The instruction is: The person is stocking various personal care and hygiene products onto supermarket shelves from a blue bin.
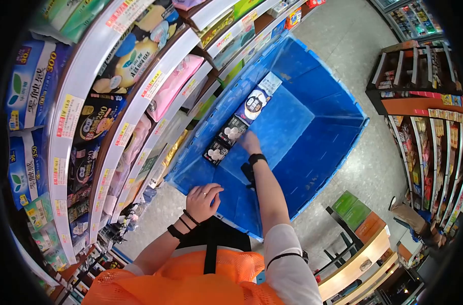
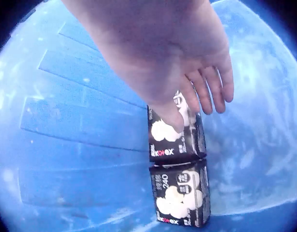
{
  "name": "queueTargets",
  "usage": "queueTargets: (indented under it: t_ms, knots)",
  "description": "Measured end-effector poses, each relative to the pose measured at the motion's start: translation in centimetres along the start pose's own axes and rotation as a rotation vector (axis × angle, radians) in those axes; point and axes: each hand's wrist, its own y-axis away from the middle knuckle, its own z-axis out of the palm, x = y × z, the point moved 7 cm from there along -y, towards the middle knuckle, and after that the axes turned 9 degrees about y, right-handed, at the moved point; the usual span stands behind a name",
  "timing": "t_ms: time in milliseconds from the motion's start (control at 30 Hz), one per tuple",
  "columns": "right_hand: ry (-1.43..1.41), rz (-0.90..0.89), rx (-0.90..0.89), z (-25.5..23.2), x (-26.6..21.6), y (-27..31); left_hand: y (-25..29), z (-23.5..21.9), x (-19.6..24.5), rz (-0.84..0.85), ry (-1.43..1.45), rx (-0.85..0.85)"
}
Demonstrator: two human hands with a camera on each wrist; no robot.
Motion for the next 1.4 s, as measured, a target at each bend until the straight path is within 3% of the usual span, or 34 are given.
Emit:
queueTargets:
  t_ms: [33,67,133,200,267,300,433,500,800,900,933,967,1000,1067,1133,1233,1300,1333,1400]
  knots:
    - [0.114,0.006,-0.142,1.2,0.2,-0.1,0.0,-0.1,0.1,0.009,-0.008,0.003]
    - [0.113,0.004,-0.156,2.4,0.0,0.8,-0.1,-0.2,0.1,-0.004,-0.011,-0.001]
    - [-0.186,0.093,-0.333,4.7,-1.1,3.5,-0.5,-0.4,0.3,0.031,0.025,-0.009]
    - [-0.159,0.093,-0.429,5.1,-2.1,4.1,-0.2,-0.3,0.4,0.018,0.025,-0.005]
    - [-0.539,0.316,-0.49,8.1,-0.9,5.3,0.0,-0.1,0.7,0.017,0.024,-0.004]
    - [-0.99,0.315,-0.463,10.2,-1.6,5.8,0.1,-0.3,0.6,0.009,0.023,0.003]
    - [-1.074,0.432,-0.312,12.7,-1.0,5.4,0.0,0.1,0.0,-0.011,0.025,0.001]
    - [-1.063,0.432,-0.326,13.0,-1.0,5.7,0.2,-0.2,0.4,-0.016,0.029,0.003]
    - [-0.959,0.228,-0.54,3.6,-6.9,11.7,0.4,-2.0,1.9,0.061,0.004,0.1]
    - [-1.069,0.217,-0.657,0.7,-8.3,14.7,0.1,-2.6,1.8,-0.024,0.083,0.062]
    - [-1.079,0.239,-0.655,-0.3,-8.4,15.8,0.2,-3.2,1.6,-0.062,0.229,0.112]
    - [-1.183,0.142,-0.676,-0.7,-9.5,15.6,0.4,-4.0,1.5,-0.094,0.374,0.163]
    - [-1.176,0.118,-0.669,-2.5,-10.3,16.8,0.3,-5.3,2.2,-0.076,0.367,0.178]
    - [-1.234,0.094,-0.541,-8.0,-12.2,20.0,0.6,-9.5,2.6,-0.114,0.294,0.466]
    - [-1.243,0.074,-0.52,-11.9,-14.9,22.6,0.7,-13.6,4.0,-0.129,0.306,0.618]
    - [-1.343,-0.169,-0.463,-18.0,-21.4,27.0,0.8,-17.3,5.2,-0.113,0.526,0.703]
    - [-1.329,-0.279,-0.39,-21.3,-26.5,31.0,0.6,-18.8,6.2,-0.226,1.153,0.545]
    - [-1.323,-0.371,-0.31,-23.0,-28.5,32.4,0.1,-20.3,7.3,-0.19,1.219,0.5]
    - [-1.295,-0.464,-0.322,-24.7,-31.9,34.9,-0.2,-23.3,10.0,0.031,1.276,0.57]
